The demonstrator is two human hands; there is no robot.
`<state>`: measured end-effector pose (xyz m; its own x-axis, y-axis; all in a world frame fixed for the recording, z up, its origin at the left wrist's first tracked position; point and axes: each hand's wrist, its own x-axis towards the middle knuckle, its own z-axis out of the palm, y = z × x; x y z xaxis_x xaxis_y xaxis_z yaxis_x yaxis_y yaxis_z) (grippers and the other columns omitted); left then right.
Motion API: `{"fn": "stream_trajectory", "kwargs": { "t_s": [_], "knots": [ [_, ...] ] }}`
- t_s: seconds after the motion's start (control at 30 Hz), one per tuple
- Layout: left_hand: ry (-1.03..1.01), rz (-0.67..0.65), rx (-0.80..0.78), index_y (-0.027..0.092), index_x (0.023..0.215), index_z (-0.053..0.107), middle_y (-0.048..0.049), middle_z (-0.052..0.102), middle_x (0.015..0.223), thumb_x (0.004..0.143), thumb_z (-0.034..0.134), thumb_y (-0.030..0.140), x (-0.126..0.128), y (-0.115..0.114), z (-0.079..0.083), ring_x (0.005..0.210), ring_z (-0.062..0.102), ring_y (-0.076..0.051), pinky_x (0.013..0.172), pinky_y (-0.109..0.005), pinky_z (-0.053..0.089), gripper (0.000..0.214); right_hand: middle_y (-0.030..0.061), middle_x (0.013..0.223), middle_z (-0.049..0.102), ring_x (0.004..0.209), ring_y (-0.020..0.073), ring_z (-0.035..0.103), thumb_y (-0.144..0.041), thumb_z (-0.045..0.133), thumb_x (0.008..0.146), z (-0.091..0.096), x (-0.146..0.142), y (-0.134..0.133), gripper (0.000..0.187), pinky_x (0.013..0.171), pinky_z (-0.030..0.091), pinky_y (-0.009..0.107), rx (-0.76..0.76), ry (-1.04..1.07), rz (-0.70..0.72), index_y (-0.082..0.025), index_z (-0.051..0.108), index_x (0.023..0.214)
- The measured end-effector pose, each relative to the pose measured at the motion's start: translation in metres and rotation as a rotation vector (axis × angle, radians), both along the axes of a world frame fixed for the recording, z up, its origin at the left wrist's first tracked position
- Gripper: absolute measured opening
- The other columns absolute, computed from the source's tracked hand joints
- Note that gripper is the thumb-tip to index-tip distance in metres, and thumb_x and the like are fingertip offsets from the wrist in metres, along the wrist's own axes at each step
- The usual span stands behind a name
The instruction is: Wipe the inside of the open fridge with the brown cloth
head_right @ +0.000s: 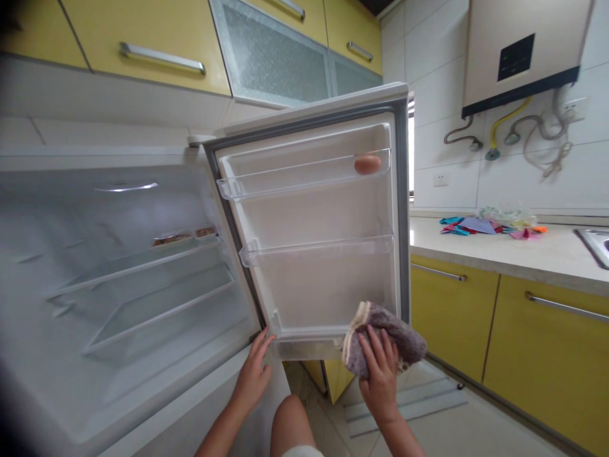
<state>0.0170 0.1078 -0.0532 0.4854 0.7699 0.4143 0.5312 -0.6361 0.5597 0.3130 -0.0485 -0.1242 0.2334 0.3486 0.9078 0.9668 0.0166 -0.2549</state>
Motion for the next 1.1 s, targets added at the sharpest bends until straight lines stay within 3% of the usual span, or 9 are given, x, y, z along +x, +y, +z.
{"fn": "stream_trajectory", "kwargs": {
  "t_s": [0.17,0.37,0.47,0.57,0.73,0.83,0.93,1.03,1.1],
  "knots": [
    [0.223,-0.046,-0.027,0.021,0.138,0.059,-0.0108,0.043,0.16,0.075,0.036,-0.001,-0.007,0.004,0.037,0.146,0.044,-0.022,0.126,-0.045,0.031,0.07,0.0018,0.153,0.054,0.145,0.0221,0.041,-0.013,0.052,0.09,0.013,-0.046,0.041,0.054,0.115,0.04,0.041,-0.284,-0.635,0.383,-0.027,0.056,0.141],
    [0.451,-0.001,0.031,0.016,0.127,0.068,-0.0154,0.055,0.15,0.096,0.032,0.025,0.004,-0.009,0.081,0.136,0.055,-0.027,0.119,-0.043,0.039,0.048,0.0082,0.142,0.064,0.138,0.0189,0.05,-0.02,0.05,0.098,0.044,-0.104,0.108,0.034,0.112,0.044,0.03,-0.582,-0.872,0.722,-0.011,0.066,0.126],
    [0.47,0.034,0.044,0.019,0.12,0.072,-0.0151,0.06,0.146,0.101,0.026,0.045,0.008,-0.017,0.091,0.134,0.057,-0.028,0.116,-0.044,0.04,0.056,0.0084,0.116,0.077,0.118,0.0186,0.065,-0.01,0.058,0.089,0.045,-0.141,0.135,0.026,0.106,0.049,0.03,-0.669,-0.842,0.71,-0.013,0.075,0.108],
    [0.478,0.049,0.031,0.022,0.115,0.074,-0.0136,0.061,0.145,0.1,0.028,0.054,0.01,-0.021,0.094,0.133,0.057,-0.028,0.115,-0.043,0.042,0.058,0.0108,0.099,0.08,0.107,0.0257,0.07,-0.009,0.069,0.076,0.038,-0.179,0.156,0.016,0.098,0.055,0.037,-0.745,-0.765,0.629,-0.012,0.077,0.09],
    [0.507,0.116,0.123,0.024,0.109,0.075,-0.0108,0.064,0.141,0.098,0.036,0.055,0.01,-0.027,0.093,0.131,0.056,-0.032,0.11,-0.05,0.044,0.05,0.0169,0.111,0.077,0.105,0.0291,0.071,0.001,0.052,0.075,0.025,-0.222,0.165,0.042,0.091,0.058,0.047,-0.731,-0.567,0.483,-0.007,0.073,0.11],
    [0.486,0.118,0.158,0.025,0.109,0.074,-0.0109,0.064,0.14,0.097,0.042,0.05,0.009,-0.029,0.089,0.129,0.056,-0.035,0.107,-0.056,0.045,0.042,0.0044,0.1,0.08,0.108,0.0266,0.07,-0.004,0.046,0.076,0.019,-0.209,0.152,0.043,0.094,0.058,0.049,-0.678,-0.555,0.531,-0.02,0.076,0.102],
    [0.446,0.106,0.154,0.023,0.113,0.072,-0.0129,0.063,0.142,0.095,0.046,0.043,0.007,-0.028,0.081,0.13,0.057,-0.035,0.108,-0.055,0.046,0.037,-0.0062,0.075,0.076,0.111,0.0229,0.068,-0.008,0.047,0.08,0.019,-0.166,0.127,0.036,0.103,0.054,0.048,-0.629,-0.629,0.64,-0.03,0.075,0.081],
    [0.412,0.081,0.15,0.02,0.118,0.069,-0.0159,0.059,0.145,0.097,0.043,0.045,0.005,-0.026,0.073,0.13,0.058,-0.033,0.11,-0.051,0.046,0.042,-0.0016,0.071,0.075,0.113,0.0219,0.067,-0.007,0.06,0.077,0.027,-0.108,0.095,0.024,0.107,0.052,0.036,-0.593,-0.689,0.707,-0.025,0.075,0.072],
    [0.399,0.068,0.146,0.019,0.121,0.068,-0.0167,0.057,0.147,0.098,0.04,0.046,0.003,-0.025,0.068,0.13,0.058,-0.032,0.11,-0.05,0.046,0.045,0.0001,0.08,0.077,0.116,0.0209,0.066,-0.006,0.059,0.081,0.034,-0.069,0.069,0.025,0.111,0.048,0.035,-0.566,-0.693,0.71,-0.024,0.077,0.081]
  ]
}}
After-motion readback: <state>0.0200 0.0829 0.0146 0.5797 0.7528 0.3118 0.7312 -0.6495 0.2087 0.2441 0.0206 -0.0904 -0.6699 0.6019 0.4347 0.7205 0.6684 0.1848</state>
